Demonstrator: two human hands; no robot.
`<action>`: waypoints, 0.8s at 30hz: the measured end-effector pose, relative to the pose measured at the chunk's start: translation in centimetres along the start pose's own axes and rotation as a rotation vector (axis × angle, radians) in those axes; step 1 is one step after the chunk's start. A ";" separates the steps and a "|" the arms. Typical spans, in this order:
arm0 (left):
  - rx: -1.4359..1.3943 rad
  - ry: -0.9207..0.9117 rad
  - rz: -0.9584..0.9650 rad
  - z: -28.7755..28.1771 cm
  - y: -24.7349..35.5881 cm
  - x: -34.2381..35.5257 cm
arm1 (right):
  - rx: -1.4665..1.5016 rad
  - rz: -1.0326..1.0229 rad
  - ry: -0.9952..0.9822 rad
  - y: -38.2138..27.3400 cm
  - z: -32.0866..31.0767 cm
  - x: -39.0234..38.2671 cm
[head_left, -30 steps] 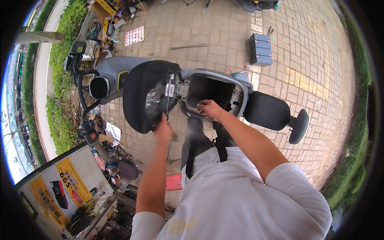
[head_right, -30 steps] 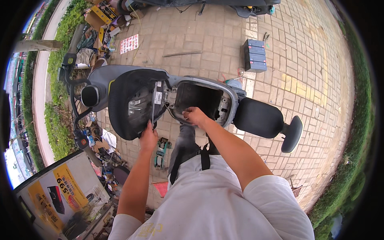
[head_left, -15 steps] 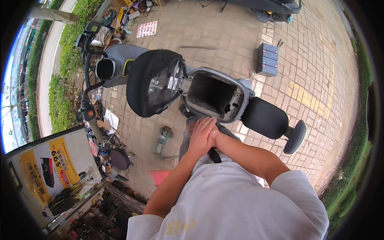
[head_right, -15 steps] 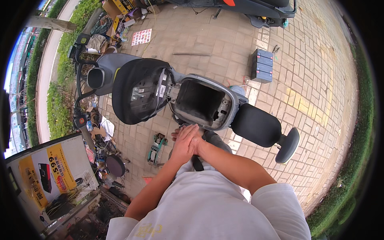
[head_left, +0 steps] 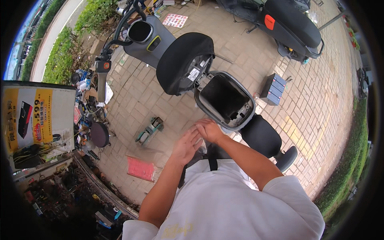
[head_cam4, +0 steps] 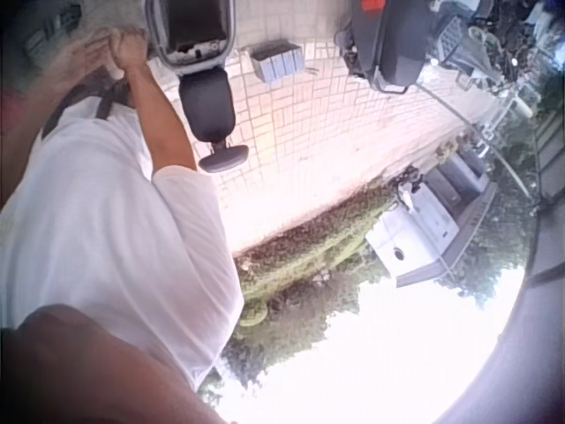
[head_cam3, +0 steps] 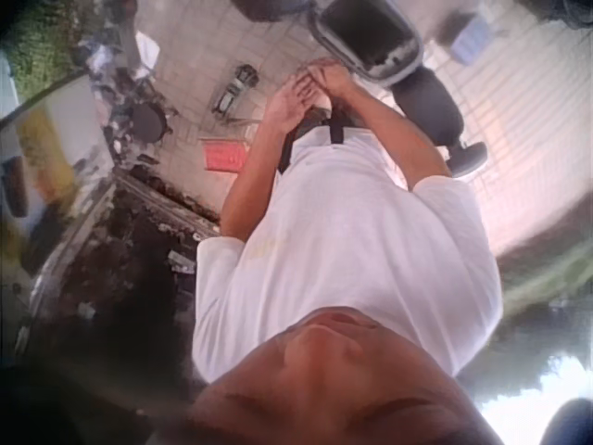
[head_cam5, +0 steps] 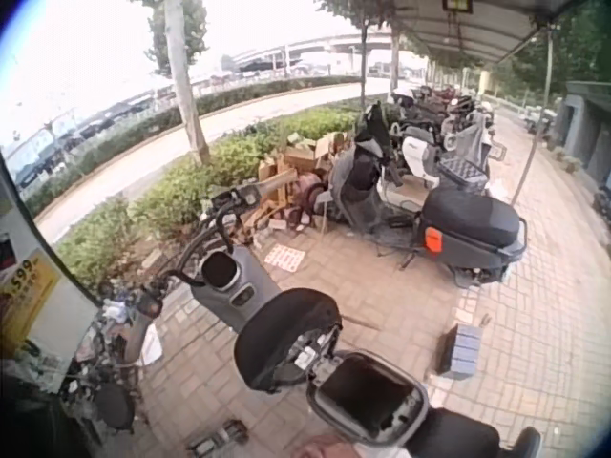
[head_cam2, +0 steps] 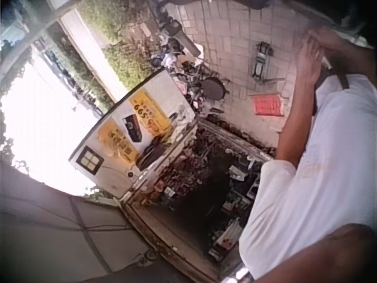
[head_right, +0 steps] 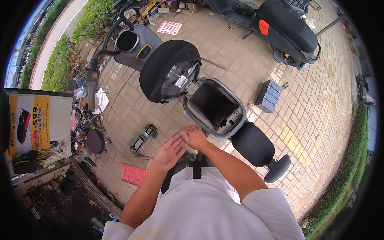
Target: The person moves a gray electric scooter from a parking area to a workshop, opens the seat to access the under-seat compartment, retrieves a wrench and an impact driver, and uses the impact driver to remove screws from the scooter's frame.
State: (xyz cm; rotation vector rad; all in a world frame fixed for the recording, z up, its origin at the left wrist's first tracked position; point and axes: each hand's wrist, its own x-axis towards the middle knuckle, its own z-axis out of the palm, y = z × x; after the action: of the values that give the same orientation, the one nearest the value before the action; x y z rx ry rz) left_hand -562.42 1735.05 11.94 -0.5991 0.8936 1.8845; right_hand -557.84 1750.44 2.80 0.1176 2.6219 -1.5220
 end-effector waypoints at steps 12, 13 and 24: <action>0.361 1.033 0.117 -31.5 -13.5 -15.6 | -0.330 0.691 -0.374 4.8 -2.6 -13.6; 0.324 1.045 0.084 -33.9 -16.8 -17.0 | -0.332 0.667 -0.397 4.0 -2.3 -13.3; -0.084 1.143 -0.018 -37.6 -21.8 -23.9 | -0.253 0.578 -0.590 1.1 3.0 -7.2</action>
State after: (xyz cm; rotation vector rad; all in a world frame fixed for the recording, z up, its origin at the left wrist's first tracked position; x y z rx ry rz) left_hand -530.91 1699.06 -1.33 -1.8019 1.4763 1.4707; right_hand -550.42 1748.31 1.28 0.3150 2.0334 -0.8573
